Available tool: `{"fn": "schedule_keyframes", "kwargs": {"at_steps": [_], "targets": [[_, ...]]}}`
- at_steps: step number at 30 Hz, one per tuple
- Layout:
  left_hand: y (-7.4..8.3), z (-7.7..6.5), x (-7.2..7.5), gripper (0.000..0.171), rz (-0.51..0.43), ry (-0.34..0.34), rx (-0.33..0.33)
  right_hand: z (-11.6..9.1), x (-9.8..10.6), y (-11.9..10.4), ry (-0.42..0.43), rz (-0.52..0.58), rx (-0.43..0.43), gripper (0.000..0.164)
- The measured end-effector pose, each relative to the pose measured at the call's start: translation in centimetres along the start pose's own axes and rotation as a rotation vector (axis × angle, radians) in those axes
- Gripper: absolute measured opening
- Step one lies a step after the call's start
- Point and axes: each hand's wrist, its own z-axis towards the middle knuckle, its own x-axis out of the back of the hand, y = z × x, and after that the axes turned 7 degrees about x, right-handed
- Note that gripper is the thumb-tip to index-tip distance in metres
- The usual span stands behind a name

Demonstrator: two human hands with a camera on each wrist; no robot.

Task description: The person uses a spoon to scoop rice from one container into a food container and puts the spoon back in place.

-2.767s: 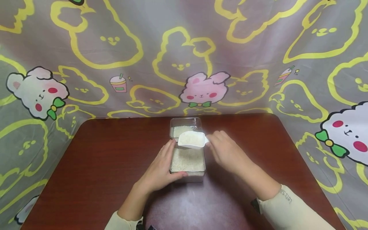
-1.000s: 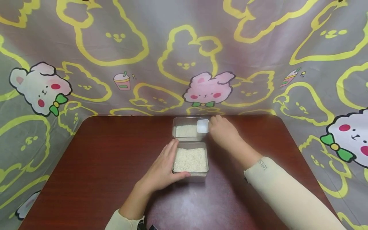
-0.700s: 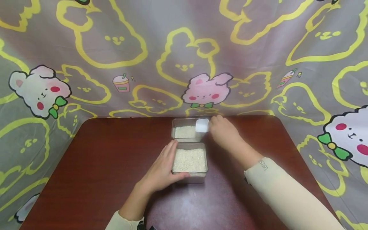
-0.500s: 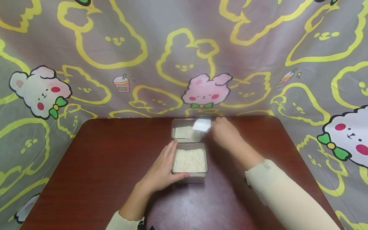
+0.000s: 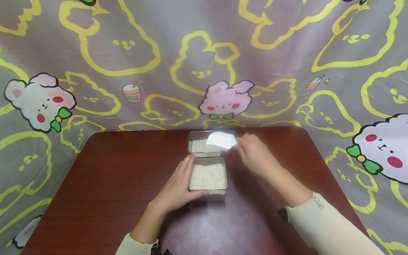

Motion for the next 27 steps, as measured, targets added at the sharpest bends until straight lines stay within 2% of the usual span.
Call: {"fn": "schedule_keyframes", "kwargs": {"at_steps": [4, 8, 17, 27], "targets": [[-0.1, 0.0, 0.0, 0.117, 0.000, 0.011, 0.002, -1.0, 1.5, -1.5, -0.009, -0.020, 0.076, 0.017], [-0.2, -0.1, -0.1, 0.116, -0.008, 0.019, 0.004, -1.7, 2.4, -2.8, -0.060, -0.078, 0.154, 0.022], [-0.3, 0.0, -0.3, 0.116, 0.009, 0.054, -0.023, -2.2, 2.4, -5.0, -0.132, -0.272, 0.351, 0.020], [0.2, -0.1, 0.3, 0.115, 0.056, 0.021, -0.011, -2.2, 2.1, -5.8, -0.169, -0.395, 0.414, 0.021]]}}
